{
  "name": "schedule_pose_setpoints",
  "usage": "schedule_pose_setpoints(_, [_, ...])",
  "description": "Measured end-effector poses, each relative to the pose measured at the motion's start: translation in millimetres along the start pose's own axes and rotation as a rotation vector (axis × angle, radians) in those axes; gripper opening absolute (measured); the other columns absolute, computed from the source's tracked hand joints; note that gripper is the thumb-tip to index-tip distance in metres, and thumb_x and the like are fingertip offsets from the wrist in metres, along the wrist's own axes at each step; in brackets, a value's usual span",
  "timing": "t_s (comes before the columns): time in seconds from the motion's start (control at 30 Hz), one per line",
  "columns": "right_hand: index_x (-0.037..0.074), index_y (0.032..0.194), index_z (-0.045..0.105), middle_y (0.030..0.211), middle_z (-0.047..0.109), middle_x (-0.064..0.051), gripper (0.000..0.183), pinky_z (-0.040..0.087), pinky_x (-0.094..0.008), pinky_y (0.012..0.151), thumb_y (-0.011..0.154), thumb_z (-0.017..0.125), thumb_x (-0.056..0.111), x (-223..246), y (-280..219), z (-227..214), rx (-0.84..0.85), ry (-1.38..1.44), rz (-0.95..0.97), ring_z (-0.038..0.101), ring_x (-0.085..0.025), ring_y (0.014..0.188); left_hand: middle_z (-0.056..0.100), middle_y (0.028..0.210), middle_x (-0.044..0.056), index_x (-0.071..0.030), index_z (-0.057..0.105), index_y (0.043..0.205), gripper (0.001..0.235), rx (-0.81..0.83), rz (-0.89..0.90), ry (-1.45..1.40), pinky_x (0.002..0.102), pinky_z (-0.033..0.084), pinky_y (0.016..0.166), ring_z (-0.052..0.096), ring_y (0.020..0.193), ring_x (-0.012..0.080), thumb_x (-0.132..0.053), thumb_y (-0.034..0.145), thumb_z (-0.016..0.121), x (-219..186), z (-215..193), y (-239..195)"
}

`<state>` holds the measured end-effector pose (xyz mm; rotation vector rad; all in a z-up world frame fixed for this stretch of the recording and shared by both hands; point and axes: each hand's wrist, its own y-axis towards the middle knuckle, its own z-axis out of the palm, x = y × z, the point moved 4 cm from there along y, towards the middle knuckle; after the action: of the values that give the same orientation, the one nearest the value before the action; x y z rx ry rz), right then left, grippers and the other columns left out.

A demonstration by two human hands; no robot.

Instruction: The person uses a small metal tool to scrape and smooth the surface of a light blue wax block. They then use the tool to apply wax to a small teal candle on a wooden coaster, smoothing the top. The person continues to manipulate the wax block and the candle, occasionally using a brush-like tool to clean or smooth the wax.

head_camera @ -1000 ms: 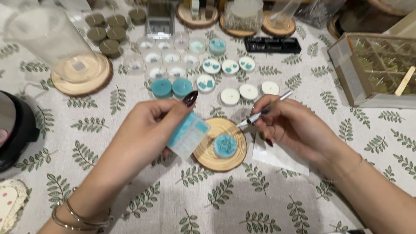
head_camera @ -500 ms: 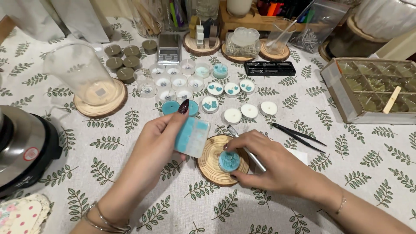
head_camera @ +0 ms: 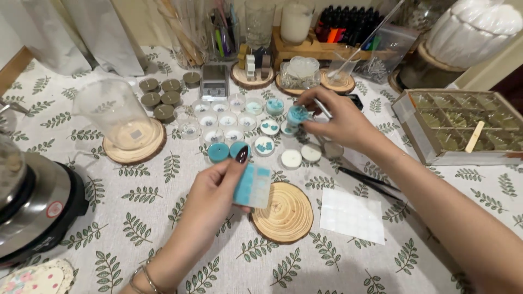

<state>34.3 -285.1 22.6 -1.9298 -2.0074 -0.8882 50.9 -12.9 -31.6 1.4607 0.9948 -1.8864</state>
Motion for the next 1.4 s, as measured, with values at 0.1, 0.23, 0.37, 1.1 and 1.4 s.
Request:
schedule_pose_setpoints(0.1, [0.007,0.118,0.064,0.115,0.071,-0.008,0.041,0.051,-0.034,0.096,0.080,0.076,0.013,-12,21,2,-0.020,-0.030,-0.009,0.067,-0.020,0.104,0.068,0.065,0.007,0.001,0.070,0.089,0.041,-0.020,-0.002,0.013,0.027,0.052,0.052,0.062,0.051,0.0132,-0.033,0.102,0.051,0,0,-1])
schedule_pose_setpoints(0.23, [0.005,0.114,0.065,0.112,0.072,-0.009,0.038,0.051,-0.034,0.092,0.079,0.078,0.015,-20,34,8,-0.030,-0.105,-0.032,0.067,-0.022,0.102,0.068,0.065,0.007,0.000,0.072,0.093,0.040,-0.052,-0.016,-0.024,0.027,0.051,0.051,0.062,0.051,0.0132,-0.033,0.100,0.051,-3,-1,-2])
schedule_pose_setpoints(0.37, [0.007,0.115,0.065,0.106,0.073,-0.009,0.039,0.053,-0.036,0.084,0.080,0.078,0.018,-22,40,16,0.023,-0.142,0.067,0.068,-0.024,0.089,0.068,0.065,0.006,0.000,0.073,0.096,0.042,-0.057,-0.034,-0.024,0.027,0.051,0.052,0.061,0.052,0.0132,-0.035,0.100,0.050,-6,-1,-4])
schedule_pose_setpoints(1.1, [0.010,0.117,0.064,0.111,0.071,-0.007,0.042,0.049,-0.044,0.097,0.079,0.078,0.023,22,54,22,-0.048,-0.277,0.078,0.053,-0.026,0.109,0.067,0.065,0.005,0.000,0.070,0.088,0.041,-0.004,0.076,-0.036,0.025,0.051,0.053,0.061,0.052,0.0114,-0.034,0.102,0.051,-12,-5,-2])
schedule_pose_setpoints(1.4, [0.011,0.114,0.067,0.109,0.073,-0.005,0.046,0.053,-0.037,0.090,0.073,0.083,0.022,83,-62,29,0.097,-0.128,-0.095,0.061,-0.022,0.102,0.066,0.066,0.002,-0.001,0.071,0.088,0.040,0.000,0.159,-0.003,0.024,0.050,0.049,0.058,0.051,0.0083,-0.034,0.101,0.053,-15,-7,-3])
